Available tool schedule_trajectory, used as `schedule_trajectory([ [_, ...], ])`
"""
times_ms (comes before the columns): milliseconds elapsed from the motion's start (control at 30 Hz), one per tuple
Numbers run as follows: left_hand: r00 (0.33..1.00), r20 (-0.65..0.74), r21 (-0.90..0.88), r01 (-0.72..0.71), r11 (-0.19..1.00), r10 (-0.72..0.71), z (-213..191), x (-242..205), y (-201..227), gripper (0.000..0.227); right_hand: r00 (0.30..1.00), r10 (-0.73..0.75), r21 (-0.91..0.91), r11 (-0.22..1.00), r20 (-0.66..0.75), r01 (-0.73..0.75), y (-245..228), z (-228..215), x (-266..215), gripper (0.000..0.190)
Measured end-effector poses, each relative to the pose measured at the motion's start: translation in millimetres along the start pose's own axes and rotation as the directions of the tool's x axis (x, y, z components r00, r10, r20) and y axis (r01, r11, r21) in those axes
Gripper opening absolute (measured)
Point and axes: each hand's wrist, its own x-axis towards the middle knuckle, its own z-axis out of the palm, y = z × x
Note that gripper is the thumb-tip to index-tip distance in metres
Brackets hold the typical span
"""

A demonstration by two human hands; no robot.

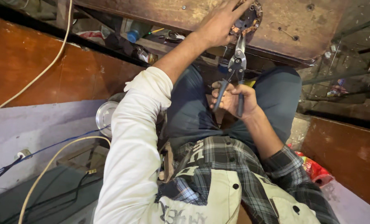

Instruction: The person sits on the floor and uses tin snips to cut copper wire from a circular stator component on a wooden table. The person repeatedly positions the snips and snips off small wire segments, rotating the stator as needed.

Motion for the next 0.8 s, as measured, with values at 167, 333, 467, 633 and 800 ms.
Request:
schedule_trajectory([
  [167,1.000,0.005,0.017,0.020,1.000,-0.020,4,-2,-3,0.092,0.992,-0.045,-0.074,0.997,-0.116,0.037,8,8,10,0.059],
  [333,0.999,-0.032,-0.003,0.003,1.000,-0.003,12,-2,-5,0.096,0.978,-0.059,-0.107,0.993,-0.199,0.038,16,-5,19,0.044],
  [467,0.998,-0.056,-0.033,-0.031,0.999,0.029,11,-3,-8,0.097,0.906,-0.031,-0.171,0.984,-0.421,-0.046,17,-33,10,0.031],
  [633,0.998,-0.024,-0.023,-0.058,0.998,0.057,9,-1,-6,0.099,0.801,-0.229,-0.424,0.905,-0.553,-0.034,26,-45,9,0.026],
  [800,0.998,-0.011,-0.056,-0.060,0.997,0.059,4,-2,-7,0.100,0.966,0.010,-0.178,0.982,-0.258,-0.058,8,-22,5,0.050],
])
